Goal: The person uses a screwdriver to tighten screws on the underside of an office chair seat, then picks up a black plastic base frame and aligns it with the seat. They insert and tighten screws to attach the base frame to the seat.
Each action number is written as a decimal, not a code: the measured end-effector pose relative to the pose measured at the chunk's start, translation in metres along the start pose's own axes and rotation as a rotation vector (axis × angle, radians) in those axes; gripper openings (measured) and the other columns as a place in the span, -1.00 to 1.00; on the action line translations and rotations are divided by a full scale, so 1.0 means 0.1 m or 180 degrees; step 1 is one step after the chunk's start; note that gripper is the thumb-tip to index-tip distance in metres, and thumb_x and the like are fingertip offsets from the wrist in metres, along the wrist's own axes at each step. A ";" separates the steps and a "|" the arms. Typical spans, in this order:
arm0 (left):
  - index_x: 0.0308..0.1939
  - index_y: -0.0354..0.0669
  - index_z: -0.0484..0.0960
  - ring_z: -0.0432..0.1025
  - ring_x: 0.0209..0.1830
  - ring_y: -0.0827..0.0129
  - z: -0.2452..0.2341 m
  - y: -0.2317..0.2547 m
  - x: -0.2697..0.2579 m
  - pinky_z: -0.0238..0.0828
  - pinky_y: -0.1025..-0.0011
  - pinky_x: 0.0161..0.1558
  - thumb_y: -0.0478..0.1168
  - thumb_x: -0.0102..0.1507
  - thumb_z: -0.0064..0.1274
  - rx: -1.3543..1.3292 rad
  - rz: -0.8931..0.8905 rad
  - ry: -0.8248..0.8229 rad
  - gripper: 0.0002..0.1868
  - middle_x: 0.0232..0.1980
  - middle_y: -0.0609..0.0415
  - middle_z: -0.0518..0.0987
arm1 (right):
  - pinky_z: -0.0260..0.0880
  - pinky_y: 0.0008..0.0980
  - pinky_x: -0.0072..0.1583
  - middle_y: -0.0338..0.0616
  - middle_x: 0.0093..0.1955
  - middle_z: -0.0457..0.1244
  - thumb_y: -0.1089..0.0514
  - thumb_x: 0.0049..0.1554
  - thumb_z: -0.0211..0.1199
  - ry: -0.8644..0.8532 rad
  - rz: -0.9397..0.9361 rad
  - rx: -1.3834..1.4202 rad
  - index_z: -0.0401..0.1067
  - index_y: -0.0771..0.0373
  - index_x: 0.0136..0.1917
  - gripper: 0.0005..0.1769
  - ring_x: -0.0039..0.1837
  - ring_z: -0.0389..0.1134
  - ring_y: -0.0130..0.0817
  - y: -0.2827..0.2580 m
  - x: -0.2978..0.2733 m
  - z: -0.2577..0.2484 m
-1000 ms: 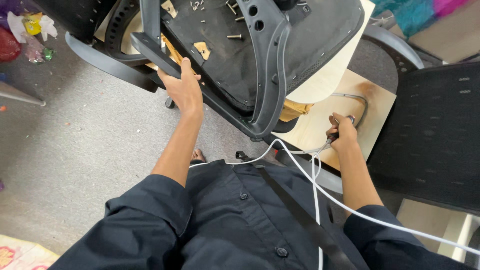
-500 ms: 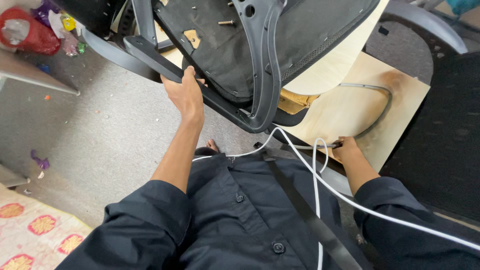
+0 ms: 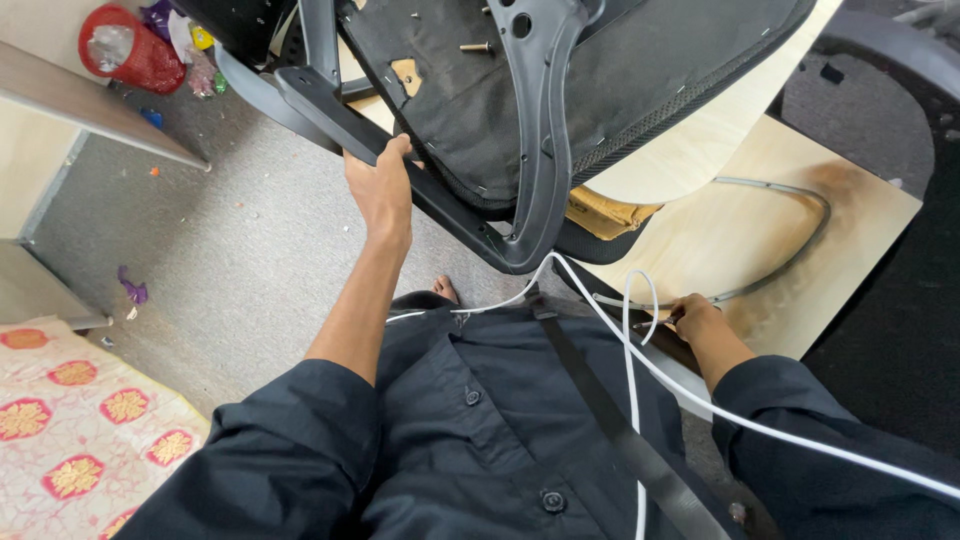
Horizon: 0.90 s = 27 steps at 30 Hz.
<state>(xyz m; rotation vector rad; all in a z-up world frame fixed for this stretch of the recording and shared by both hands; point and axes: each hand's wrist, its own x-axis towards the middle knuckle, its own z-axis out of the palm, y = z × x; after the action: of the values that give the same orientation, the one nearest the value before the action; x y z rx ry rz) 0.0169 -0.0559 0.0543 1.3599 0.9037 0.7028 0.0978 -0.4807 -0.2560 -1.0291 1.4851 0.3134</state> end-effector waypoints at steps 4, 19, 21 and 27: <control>-0.16 -0.28 0.45 0.51 -0.46 0.39 -0.01 -0.01 0.01 0.47 0.42 -0.32 -0.30 0.17 0.12 0.0159 0.0008 0.0006 -0.77 -0.38 0.06 0.55 | 0.25 -0.42 -0.39 -0.06 -0.31 0.26 0.38 0.09 0.33 -0.0021 -0.0439 -0.0201 0.32 0.34 -0.21 -0.82 -0.42 0.22 -0.37 -0.04 -0.04 0.05; 0.18 -0.27 0.34 0.50 -0.43 0.43 -0.11 0.07 0.03 0.53 0.41 -0.28 -0.14 0.29 0.05 -0.0058 -0.0270 -0.0334 -0.55 -0.31 0.09 0.56 | 0.20 -0.45 -0.39 -0.19 -0.24 0.27 0.25 0.14 0.40 -0.0609 -0.1385 0.0717 0.30 0.22 -0.04 -0.74 -0.39 0.18 -0.46 -0.08 -0.80 0.03; 0.23 -0.26 0.31 0.49 -0.42 0.42 -0.12 0.06 0.05 0.53 0.41 -0.29 -0.13 0.28 0.05 -0.0117 -0.0250 -0.0377 -0.50 -0.31 0.09 0.56 | 0.19 -0.46 -0.39 -0.19 -0.24 0.26 0.21 0.15 0.40 -0.0581 -0.1533 0.0824 0.28 0.18 -0.05 -0.73 -0.39 0.17 -0.46 -0.06 -0.85 -0.05; 0.20 -0.32 0.39 0.52 -0.33 0.46 -0.10 0.01 0.11 0.61 0.36 -0.32 -0.06 0.37 0.00 -0.0444 -0.0104 -0.0260 -0.55 -0.25 0.07 0.56 | 0.14 -0.54 -0.35 -0.23 -0.13 0.34 0.04 0.28 0.36 -0.0984 -0.1468 0.1382 0.38 0.18 0.00 -0.77 -0.35 0.11 -0.54 -0.06 -0.86 -0.38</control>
<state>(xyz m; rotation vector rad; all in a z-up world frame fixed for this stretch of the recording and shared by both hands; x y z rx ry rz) 0.0142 -0.0411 0.0542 1.2388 0.7957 0.6680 0.0650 -0.4763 -0.1672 -0.8888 0.9448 -0.1706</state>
